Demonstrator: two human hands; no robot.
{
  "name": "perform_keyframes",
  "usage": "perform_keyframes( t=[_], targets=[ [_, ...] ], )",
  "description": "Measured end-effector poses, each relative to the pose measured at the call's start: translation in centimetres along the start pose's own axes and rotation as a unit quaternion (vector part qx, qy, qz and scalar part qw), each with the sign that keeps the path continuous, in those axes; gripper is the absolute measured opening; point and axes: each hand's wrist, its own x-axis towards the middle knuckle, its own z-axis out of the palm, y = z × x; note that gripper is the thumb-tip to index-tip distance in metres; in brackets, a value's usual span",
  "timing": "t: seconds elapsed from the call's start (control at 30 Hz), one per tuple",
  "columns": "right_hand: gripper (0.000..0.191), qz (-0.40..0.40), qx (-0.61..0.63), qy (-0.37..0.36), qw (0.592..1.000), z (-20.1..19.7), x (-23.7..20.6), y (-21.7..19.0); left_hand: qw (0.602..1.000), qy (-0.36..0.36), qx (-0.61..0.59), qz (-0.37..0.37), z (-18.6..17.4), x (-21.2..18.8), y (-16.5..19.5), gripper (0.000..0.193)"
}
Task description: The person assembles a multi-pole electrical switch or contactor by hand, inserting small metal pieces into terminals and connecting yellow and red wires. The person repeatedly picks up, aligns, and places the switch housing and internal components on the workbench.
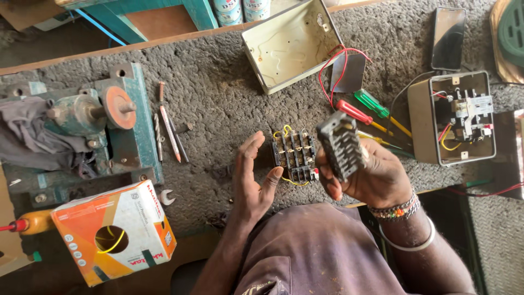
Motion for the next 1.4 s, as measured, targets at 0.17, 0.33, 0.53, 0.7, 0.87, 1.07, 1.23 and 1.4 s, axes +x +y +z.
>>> perform_keyframes(
  t=[0.17, 0.33, 0.53, 0.7, 0.87, 1.07, 1.23, 1.4],
  targets=[
    [0.060, 0.017, -0.004, -0.011, 1.000, 0.8, -0.4, 1.3, 0.986, -0.031, -0.163, -0.008, -2.2, 1.6, 5.1, 0.058],
    [0.056, 0.027, 0.010, 0.025, 0.999, 0.8, -0.6, 2.4, 0.976, -0.066, -0.206, 0.023, -2.6, 3.1, 8.6, 0.058],
    [0.053, 0.052, 0.048, -0.015, 0.997, 0.5, -0.6, 3.0, 0.950, -0.084, -0.300, -0.031, -2.5, 3.5, 8.9, 0.051],
    [0.055, 0.057, 0.040, -0.015, 0.997, 0.9, -0.5, 3.3, 0.905, -0.106, -0.397, -0.112, -2.8, 3.3, 8.5, 0.051],
    [0.056, 0.039, -0.027, 0.004, 0.999, 1.7, 0.0, 3.3, 0.908, -0.095, -0.402, -0.072, -3.3, 3.3, 8.4, 0.048],
    [0.060, -0.002, -0.201, 0.038, 0.979, 3.3, 0.1, 2.8, 0.840, -0.120, -0.504, -0.161, -3.7, 2.9, 8.5, 0.052],
    [0.058, -0.034, -0.289, 0.046, 0.956, 4.5, 0.4, 2.7, 0.845, -0.100, -0.502, -0.156, -3.3, 2.7, 8.3, 0.050],
    [0.055, -0.052, -0.286, 0.047, 0.956, 5.2, 0.9, 2.8, 0.868, -0.082, -0.473, -0.128, -2.7, 2.4, 7.9, 0.049]
  ],
)
